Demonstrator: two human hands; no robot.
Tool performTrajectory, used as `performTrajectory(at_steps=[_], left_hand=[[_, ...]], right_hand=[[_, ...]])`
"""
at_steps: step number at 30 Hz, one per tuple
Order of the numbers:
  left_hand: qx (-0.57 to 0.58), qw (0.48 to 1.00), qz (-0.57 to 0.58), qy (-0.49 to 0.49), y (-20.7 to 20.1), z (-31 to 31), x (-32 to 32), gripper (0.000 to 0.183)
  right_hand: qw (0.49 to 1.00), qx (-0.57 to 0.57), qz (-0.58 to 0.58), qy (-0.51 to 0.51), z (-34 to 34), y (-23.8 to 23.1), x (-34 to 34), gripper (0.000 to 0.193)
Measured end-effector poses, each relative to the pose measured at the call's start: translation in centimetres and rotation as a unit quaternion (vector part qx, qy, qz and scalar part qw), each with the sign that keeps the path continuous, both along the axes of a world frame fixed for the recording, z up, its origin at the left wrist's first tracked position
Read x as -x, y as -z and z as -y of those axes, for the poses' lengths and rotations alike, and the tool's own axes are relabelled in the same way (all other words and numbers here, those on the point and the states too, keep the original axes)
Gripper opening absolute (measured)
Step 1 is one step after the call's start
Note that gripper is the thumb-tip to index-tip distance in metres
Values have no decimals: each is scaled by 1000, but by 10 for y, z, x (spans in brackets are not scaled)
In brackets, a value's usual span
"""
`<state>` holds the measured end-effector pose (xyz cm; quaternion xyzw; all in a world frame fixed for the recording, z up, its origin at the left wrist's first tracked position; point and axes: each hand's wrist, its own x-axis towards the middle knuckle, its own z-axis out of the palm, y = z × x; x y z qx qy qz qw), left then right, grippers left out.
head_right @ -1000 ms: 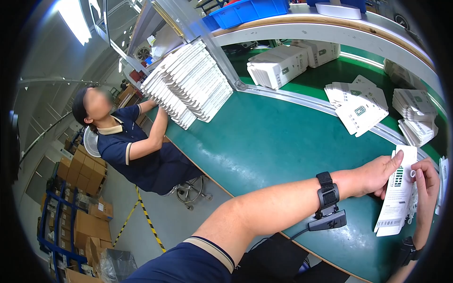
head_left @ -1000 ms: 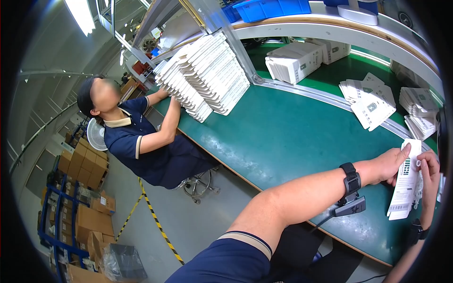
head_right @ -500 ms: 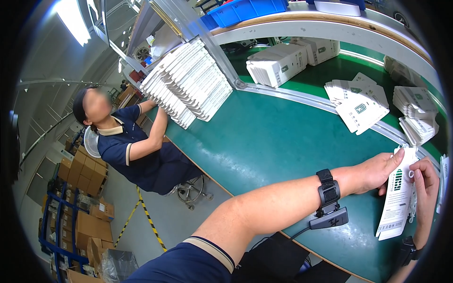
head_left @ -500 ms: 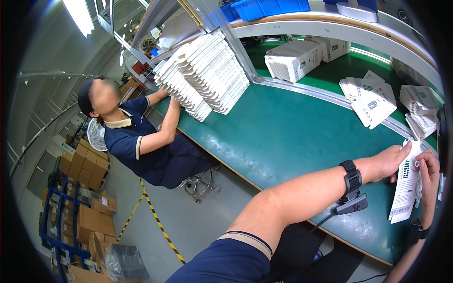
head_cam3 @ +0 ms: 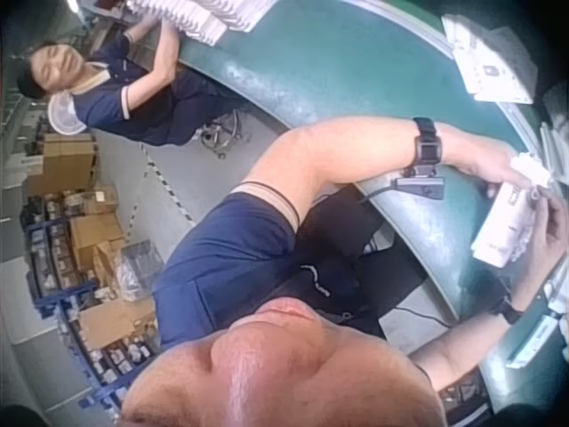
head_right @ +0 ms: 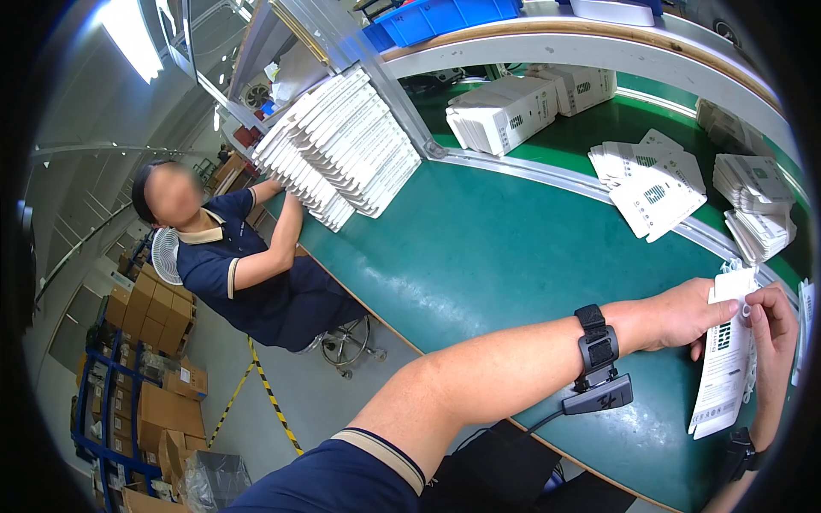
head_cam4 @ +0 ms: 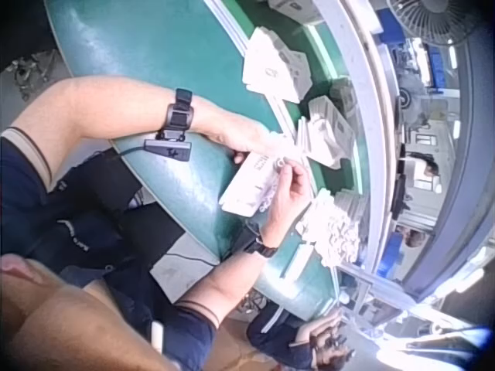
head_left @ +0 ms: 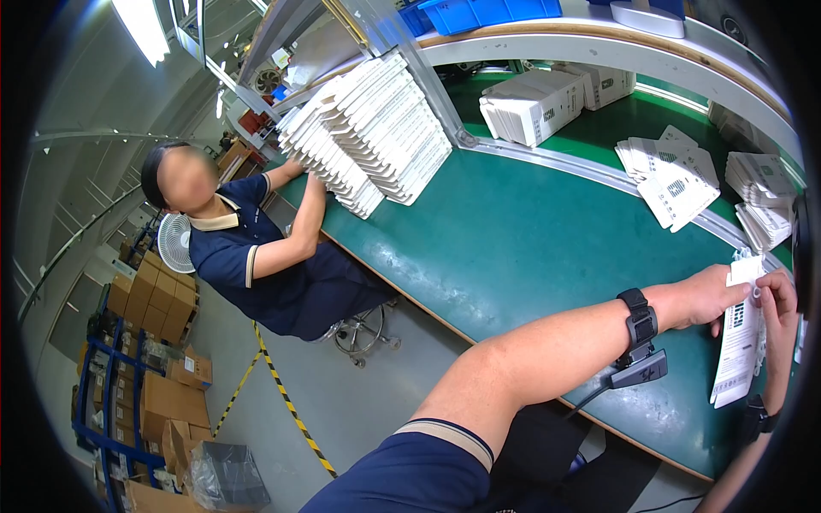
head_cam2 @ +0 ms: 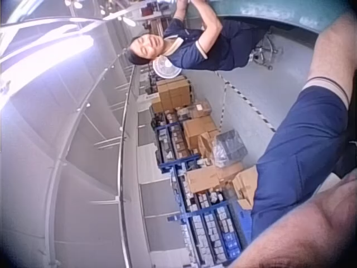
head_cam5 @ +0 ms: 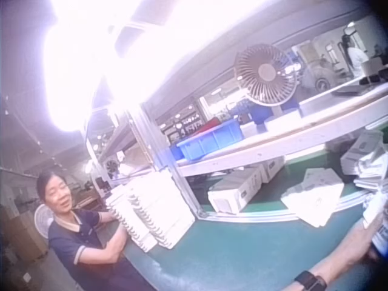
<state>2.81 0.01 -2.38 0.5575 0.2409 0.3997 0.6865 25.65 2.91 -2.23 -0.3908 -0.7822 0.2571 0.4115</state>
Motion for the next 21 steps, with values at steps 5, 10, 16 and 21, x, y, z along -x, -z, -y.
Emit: performTrajectory(at_steps=[5,10,16,21], left_hand=[[-12,999,-36,1,-12,6,4,20],[-8,999,-46,-1,-16,10,7,19],[-17,999,-30,-2,-17,12,7,21],[-24,999,-37,-12,-17,12,7,21]], right_hand=[[1000,7,-5,9,-1,2,-1,13],[1000,21,-3,17,2,2,3,14],[999,34,4,17,8,-2,10,14],[999,31,17,13,10,-3,12,13]])
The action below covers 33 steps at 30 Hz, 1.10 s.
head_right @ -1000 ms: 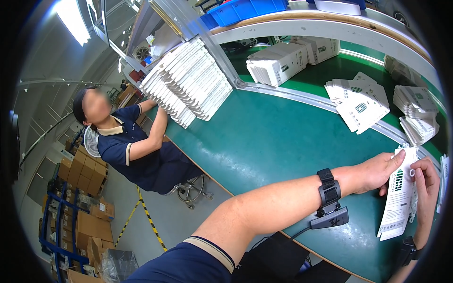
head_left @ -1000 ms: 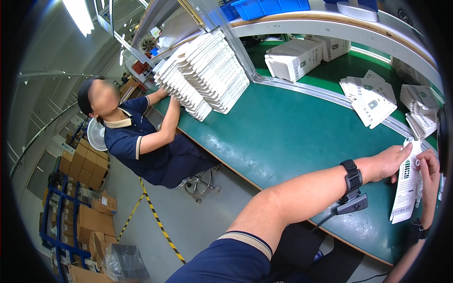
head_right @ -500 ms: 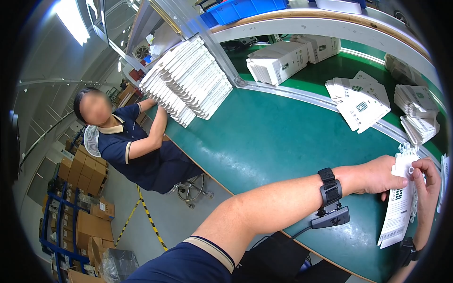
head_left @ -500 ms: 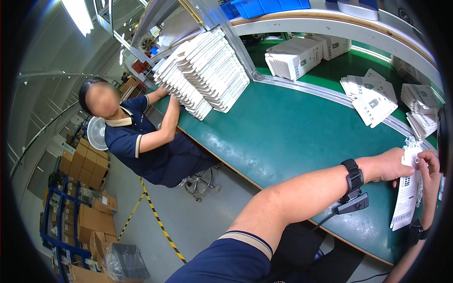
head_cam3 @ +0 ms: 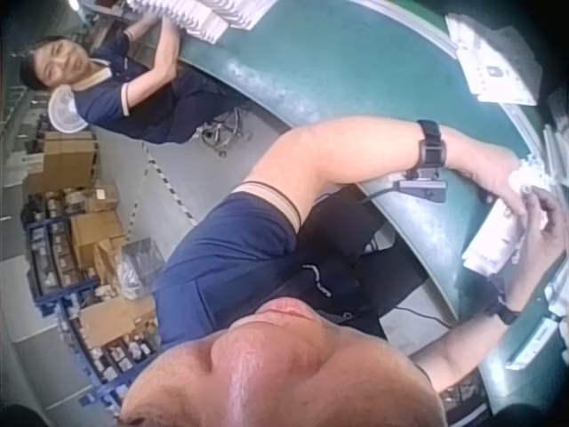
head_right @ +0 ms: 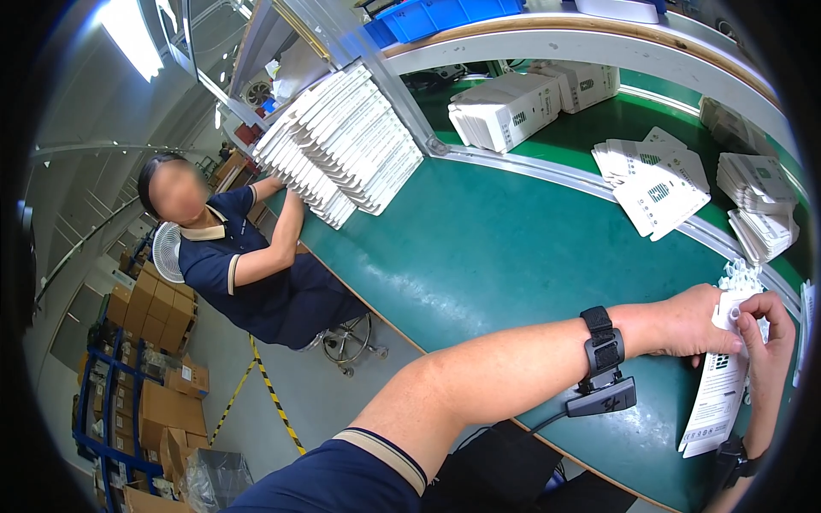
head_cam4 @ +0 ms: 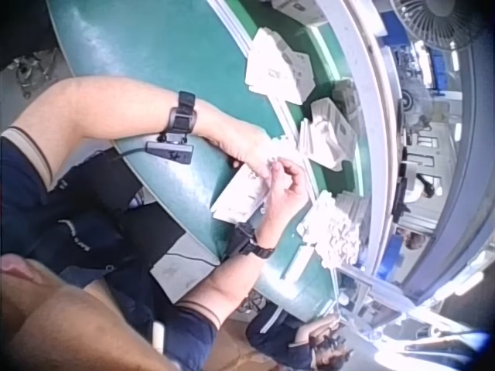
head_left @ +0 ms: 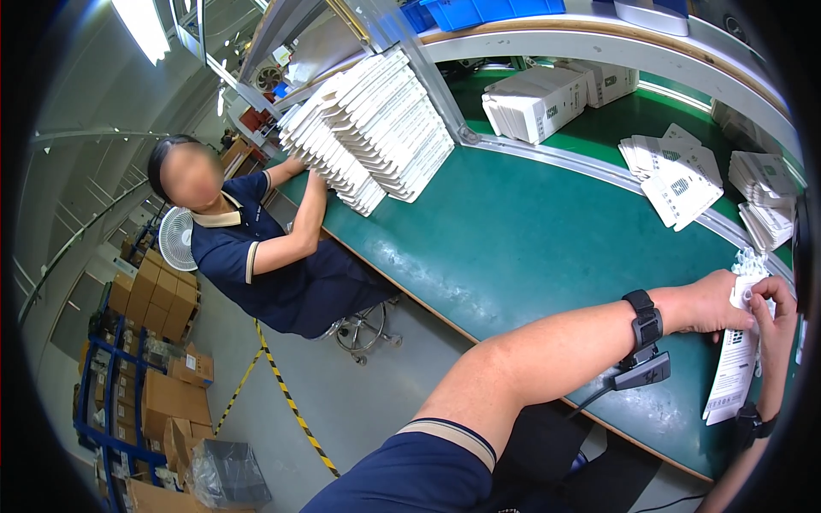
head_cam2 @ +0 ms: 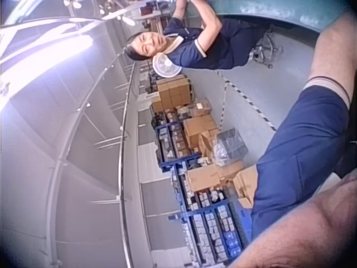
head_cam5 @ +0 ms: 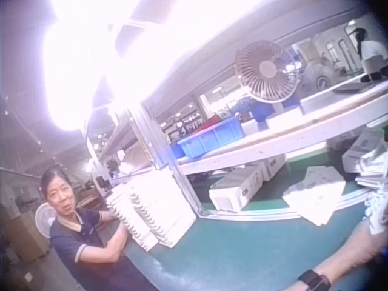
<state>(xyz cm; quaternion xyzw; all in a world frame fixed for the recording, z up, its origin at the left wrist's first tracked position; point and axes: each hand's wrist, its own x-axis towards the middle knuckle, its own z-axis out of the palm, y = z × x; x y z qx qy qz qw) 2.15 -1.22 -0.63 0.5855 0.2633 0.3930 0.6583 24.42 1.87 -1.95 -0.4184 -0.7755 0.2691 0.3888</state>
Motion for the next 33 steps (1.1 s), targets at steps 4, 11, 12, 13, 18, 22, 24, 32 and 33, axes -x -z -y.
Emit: performTrajectory(at_steps=[4,11,12,13,18,22,24,32,33], left_hand=[[-8,1000,-4,-6,-1,1,0,20],[-17,1000,-11,-22,-1,0,-3,18],[-23,999,-19,-28,-1,0,-3,18],[-26,999,-21,-30,-1,0,-4,19],[-46,998,-34,-38,-1,0,-5,22],[-42,998,-37,-38,1,-1,-6,23],[-33,998,-33,-36,2,-2,-7,22],[-30,998,-29,-38,2,-1,-8,16],[-30,998,-30,-38,2,-1,-8,16]], right_hand=[[1000,9,-14,-5,0,2,3,10],[1000,4,-20,-8,3,4,8,7],[1000,9,-23,-3,4,4,8,7],[1000,13,-24,-2,4,3,9,7],[1000,-2,-25,-5,6,2,10,7],[1000,0,-25,-4,7,1,11,7],[1000,2,-20,-4,8,0,12,7],[1000,-17,-10,-20,12,-2,15,6],[1000,-12,-12,-17,12,-2,15,7]])
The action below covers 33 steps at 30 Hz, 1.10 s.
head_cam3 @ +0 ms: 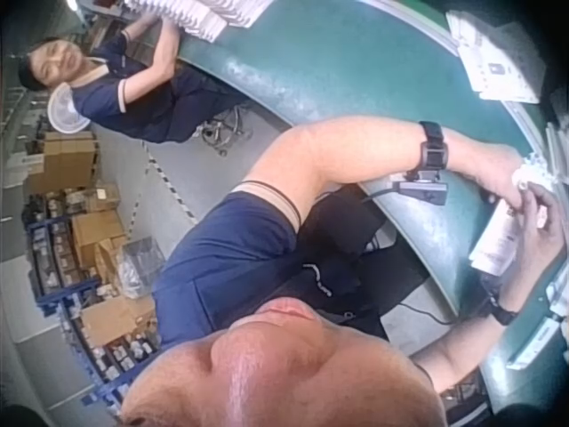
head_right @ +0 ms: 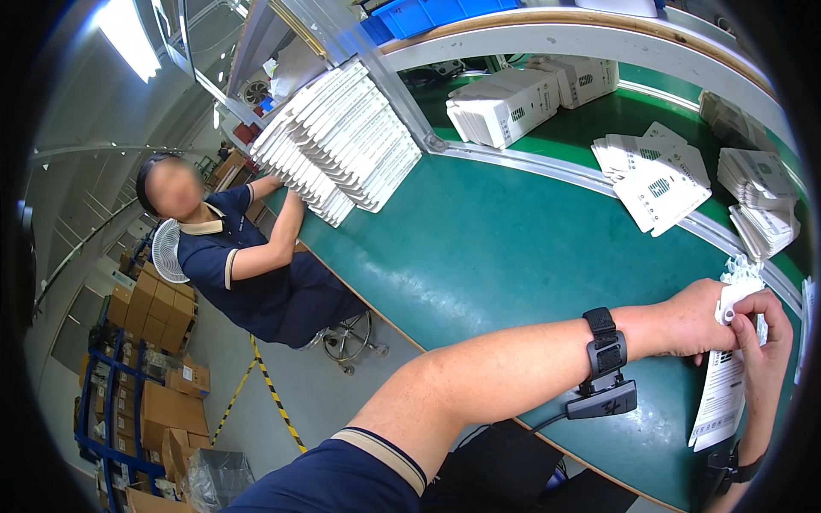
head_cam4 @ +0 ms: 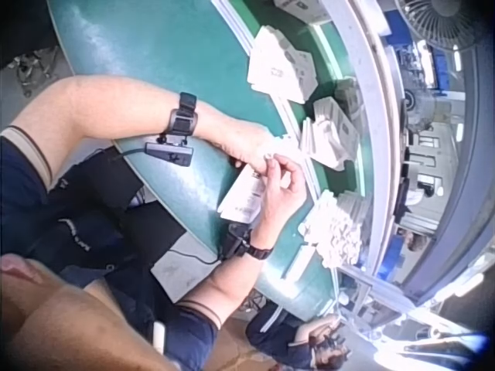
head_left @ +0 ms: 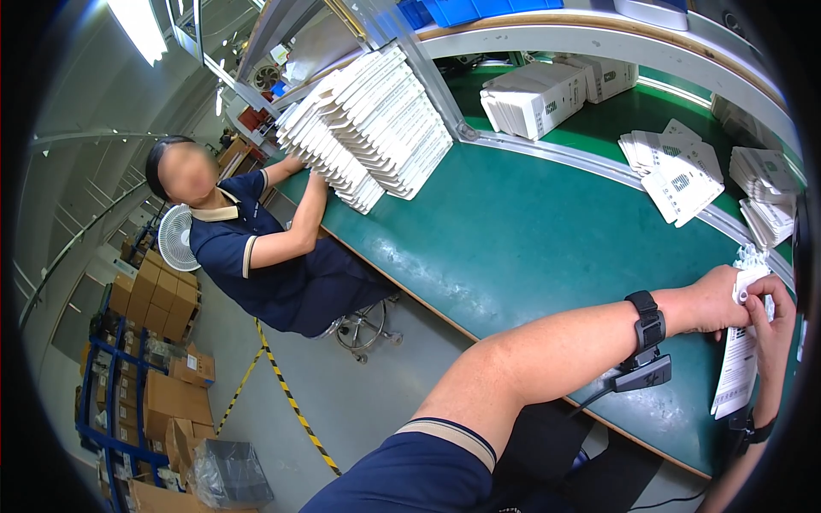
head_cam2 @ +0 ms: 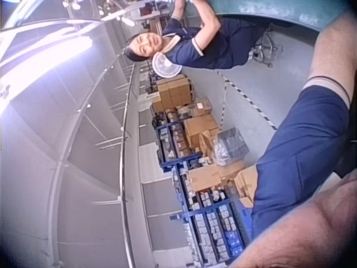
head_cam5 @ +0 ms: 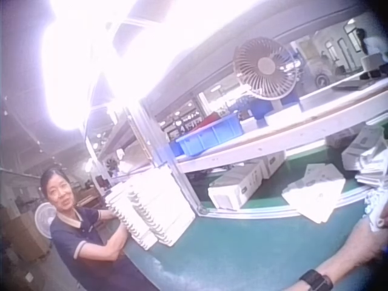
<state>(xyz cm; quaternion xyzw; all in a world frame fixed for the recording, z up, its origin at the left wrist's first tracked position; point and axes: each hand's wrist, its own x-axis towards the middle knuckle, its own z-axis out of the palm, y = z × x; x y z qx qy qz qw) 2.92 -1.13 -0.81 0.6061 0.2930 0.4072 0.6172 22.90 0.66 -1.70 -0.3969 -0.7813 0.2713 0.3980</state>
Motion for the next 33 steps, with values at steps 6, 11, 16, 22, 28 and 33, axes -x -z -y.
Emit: performTrajectory(at_steps=[6,11,16,22,28,33], left_hand=[[-15,1000,9,-3,2,0,-1,15],[-2,1000,11,-17,6,-1,-4,16],[-2,1000,-16,-8,5,-3,-3,18],[11,1000,-6,-6,7,-4,-4,22],[22,999,26,-39,8,-2,-5,41],[-7,997,14,-79,11,-1,-7,38]], right_hand=[[1000,-9,14,2,1,-1,1,9],[999,-19,31,3,2,-4,3,11],[1000,4,15,14,2,-4,4,12],[999,-3,28,21,0,-3,2,14],[998,-3,57,28,0,-5,2,17],[998,10,63,22,1,-6,5,20]])
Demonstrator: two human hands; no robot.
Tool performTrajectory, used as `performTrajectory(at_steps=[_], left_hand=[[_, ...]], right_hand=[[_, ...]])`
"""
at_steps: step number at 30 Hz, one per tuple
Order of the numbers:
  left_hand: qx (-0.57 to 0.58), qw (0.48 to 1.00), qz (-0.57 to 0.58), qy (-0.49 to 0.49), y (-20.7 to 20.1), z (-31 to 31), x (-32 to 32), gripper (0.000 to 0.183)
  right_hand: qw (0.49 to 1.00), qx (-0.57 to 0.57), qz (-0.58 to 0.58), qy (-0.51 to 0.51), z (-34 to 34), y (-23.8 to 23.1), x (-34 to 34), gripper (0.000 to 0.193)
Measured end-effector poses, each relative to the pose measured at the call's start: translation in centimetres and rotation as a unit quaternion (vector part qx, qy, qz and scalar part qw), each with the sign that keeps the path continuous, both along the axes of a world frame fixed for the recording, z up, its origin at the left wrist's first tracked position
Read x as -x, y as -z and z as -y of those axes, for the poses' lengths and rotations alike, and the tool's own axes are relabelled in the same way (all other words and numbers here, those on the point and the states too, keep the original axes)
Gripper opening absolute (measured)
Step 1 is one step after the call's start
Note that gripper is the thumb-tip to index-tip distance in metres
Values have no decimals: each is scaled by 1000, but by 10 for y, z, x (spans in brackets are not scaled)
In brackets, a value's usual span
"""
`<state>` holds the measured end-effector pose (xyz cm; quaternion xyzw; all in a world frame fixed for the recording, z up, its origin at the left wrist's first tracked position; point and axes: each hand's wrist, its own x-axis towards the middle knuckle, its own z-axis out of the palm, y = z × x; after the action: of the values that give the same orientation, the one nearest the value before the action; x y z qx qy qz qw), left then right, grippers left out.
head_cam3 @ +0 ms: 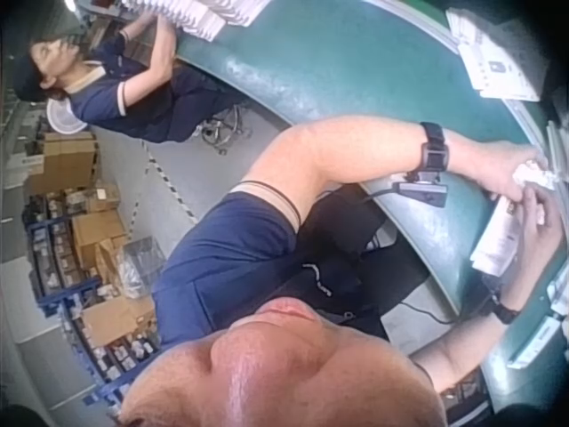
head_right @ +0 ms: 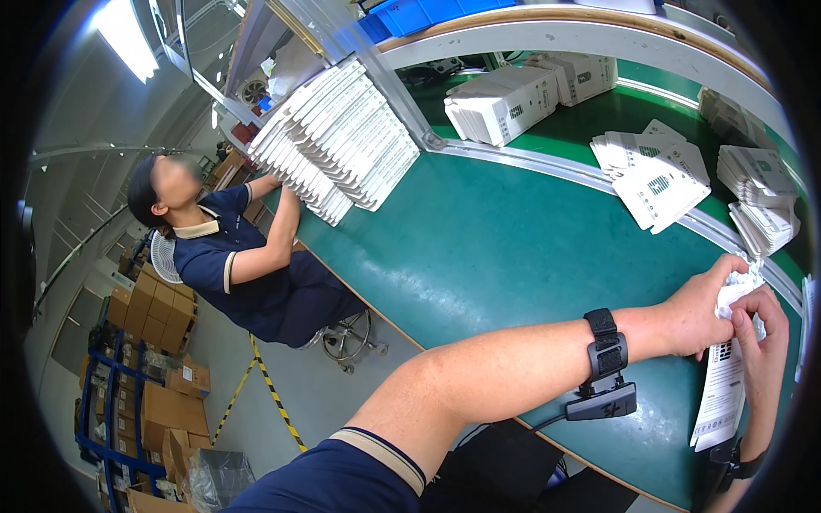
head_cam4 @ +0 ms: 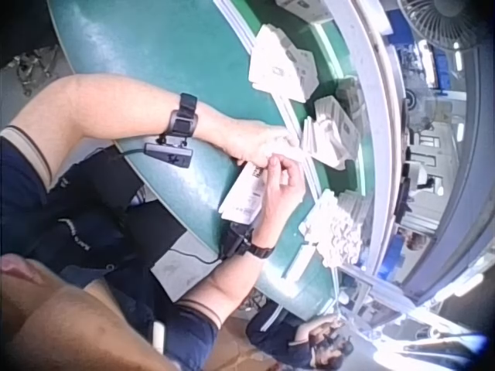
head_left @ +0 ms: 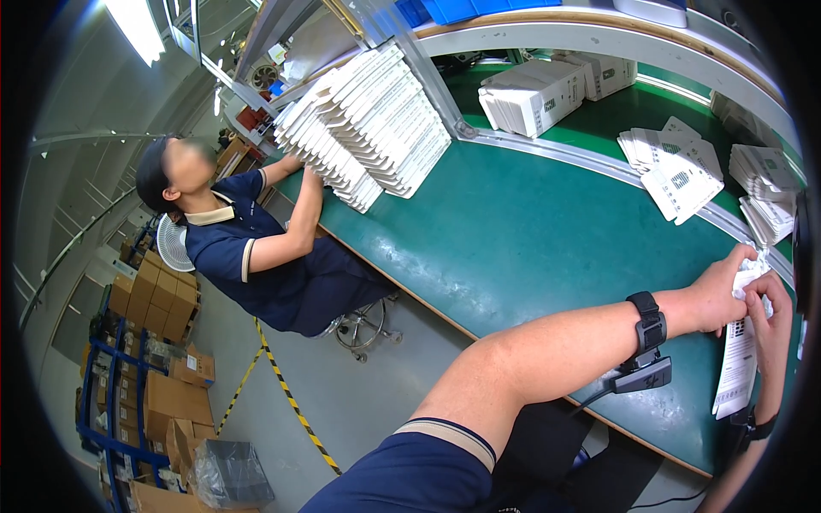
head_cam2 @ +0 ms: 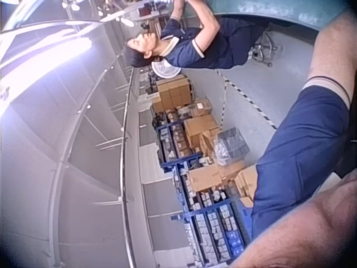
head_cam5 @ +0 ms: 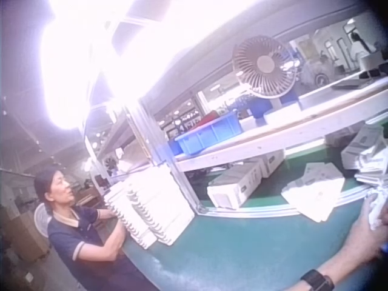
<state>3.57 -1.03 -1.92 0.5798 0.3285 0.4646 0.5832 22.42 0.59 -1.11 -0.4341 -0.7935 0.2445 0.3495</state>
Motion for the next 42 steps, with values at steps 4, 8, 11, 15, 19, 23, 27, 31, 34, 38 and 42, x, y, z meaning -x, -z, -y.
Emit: performTrajectory(at_steps=[4,8,11,15,19,23,27,31,34,38,42], left_hand=[[9,999,-14,41,6,-6,-1,28],[27,998,7,47,10,-8,-3,17],[42,998,26,35,10,-9,-4,12],[51,998,14,24,8,-9,-3,11],[53,998,2,17,9,-10,-4,10],[-1,1000,-7,15,13,-10,-5,11],[-17,1000,-9,7,15,-13,-3,11],[-3,1000,-1,18,19,-18,-4,10],[-80,996,-42,13,26,-23,0,15],[-49,994,-69,65,24,-23,5,19],[3,993,-94,73,6,-14,14,21]], right_hand=[[1000,11,2,4,1,-1,2,20],[1000,8,1,2,2,-2,3,19],[1000,18,-7,0,1,-2,3,17],[998,37,-43,8,1,1,0,15],[999,23,-37,14,-4,3,-6,15],[1000,-20,-10,16,-11,-1,-25,12],[998,29,-56,-14,-20,-10,-58,19],[983,-71,6,169,-28,-21,-86,22],[987,-95,-21,129,-23,-33,-100,25],[983,-105,-10,150,18,-50,-128,28],[957,-92,90,261,59,-58,-173,39]])
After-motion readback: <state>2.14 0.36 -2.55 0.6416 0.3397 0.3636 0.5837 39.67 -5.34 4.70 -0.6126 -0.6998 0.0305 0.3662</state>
